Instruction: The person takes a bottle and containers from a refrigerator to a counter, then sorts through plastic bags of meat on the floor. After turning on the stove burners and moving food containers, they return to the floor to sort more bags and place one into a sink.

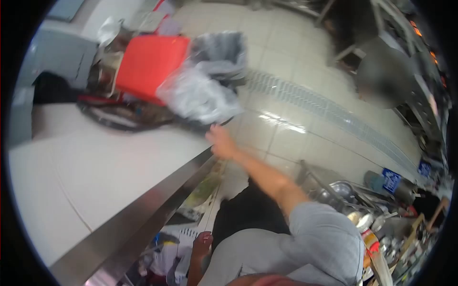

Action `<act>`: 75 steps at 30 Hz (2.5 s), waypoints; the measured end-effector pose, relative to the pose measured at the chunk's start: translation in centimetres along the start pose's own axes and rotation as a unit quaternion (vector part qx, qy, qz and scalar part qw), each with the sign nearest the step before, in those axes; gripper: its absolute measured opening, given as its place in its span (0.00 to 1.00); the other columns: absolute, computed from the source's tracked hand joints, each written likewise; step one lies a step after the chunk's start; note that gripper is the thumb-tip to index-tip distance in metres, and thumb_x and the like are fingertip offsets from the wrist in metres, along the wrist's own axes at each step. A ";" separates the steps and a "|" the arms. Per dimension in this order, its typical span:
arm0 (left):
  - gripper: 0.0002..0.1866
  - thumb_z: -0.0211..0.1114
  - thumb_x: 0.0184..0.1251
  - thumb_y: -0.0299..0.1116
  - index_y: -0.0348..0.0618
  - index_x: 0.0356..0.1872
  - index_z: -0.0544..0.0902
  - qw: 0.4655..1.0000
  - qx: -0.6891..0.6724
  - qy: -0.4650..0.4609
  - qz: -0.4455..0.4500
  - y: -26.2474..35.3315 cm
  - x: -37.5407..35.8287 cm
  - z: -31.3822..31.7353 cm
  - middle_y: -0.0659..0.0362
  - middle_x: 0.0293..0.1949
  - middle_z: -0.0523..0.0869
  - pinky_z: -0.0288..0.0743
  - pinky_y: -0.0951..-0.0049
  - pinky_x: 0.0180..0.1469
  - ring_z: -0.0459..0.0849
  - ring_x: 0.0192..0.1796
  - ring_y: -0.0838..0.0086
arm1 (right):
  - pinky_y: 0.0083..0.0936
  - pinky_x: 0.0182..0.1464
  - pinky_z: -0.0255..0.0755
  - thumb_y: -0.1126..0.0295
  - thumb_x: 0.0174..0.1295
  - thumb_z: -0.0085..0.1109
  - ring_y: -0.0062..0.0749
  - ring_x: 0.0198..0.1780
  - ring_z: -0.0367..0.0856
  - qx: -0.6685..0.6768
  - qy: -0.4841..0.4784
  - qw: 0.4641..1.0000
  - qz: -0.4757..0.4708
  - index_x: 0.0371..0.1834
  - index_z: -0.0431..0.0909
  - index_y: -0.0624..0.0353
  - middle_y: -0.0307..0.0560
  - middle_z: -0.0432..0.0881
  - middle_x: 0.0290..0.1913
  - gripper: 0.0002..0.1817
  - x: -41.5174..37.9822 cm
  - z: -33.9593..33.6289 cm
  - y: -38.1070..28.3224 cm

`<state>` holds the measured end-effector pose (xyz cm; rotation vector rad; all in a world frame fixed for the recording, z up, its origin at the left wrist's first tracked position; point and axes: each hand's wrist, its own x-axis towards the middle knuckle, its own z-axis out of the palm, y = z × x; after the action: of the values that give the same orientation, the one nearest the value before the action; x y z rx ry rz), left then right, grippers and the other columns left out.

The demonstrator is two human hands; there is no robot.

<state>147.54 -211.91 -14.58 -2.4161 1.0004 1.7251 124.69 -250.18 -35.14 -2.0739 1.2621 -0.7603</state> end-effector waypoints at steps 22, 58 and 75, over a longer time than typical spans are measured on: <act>0.20 0.67 0.68 0.36 0.35 0.56 0.79 0.878 0.140 -0.153 0.432 66.0 18.8 17.1 0.52 0.45 0.87 0.79 0.70 0.50 0.85 0.45 0.71 | 0.18 0.30 0.72 0.69 0.64 0.63 0.20 0.31 0.80 0.366 0.573 0.592 0.433 0.43 0.83 0.59 0.41 0.87 0.33 0.09 -24.6 -58.9 19.1; 0.16 0.63 0.67 0.31 0.37 0.54 0.80 0.926 0.171 -0.168 0.291 90.3 2.9 76.6 0.62 0.37 0.85 0.73 0.78 0.38 0.80 0.36 0.81 | 0.35 0.45 0.79 0.73 0.55 0.75 0.37 0.42 0.81 0.455 0.708 0.419 0.343 0.64 0.66 0.66 0.48 0.80 0.47 0.35 -56.1 -102.8 74.1; 0.18 0.66 0.71 0.38 0.38 0.55 0.79 0.970 0.091 -0.089 0.208 81.3 -6.1 83.3 0.60 0.42 0.86 0.78 0.75 0.40 0.84 0.41 0.77 | 0.37 0.43 0.82 0.62 0.61 0.72 0.40 0.42 0.83 0.618 0.589 0.388 0.347 0.46 0.77 0.62 0.48 0.82 0.41 0.19 -58.6 -104.7 77.6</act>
<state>35.43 -243.86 -14.13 -2.0010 1.6458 1.8172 -18.08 -245.91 -31.99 0.5343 1.1327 -1.9106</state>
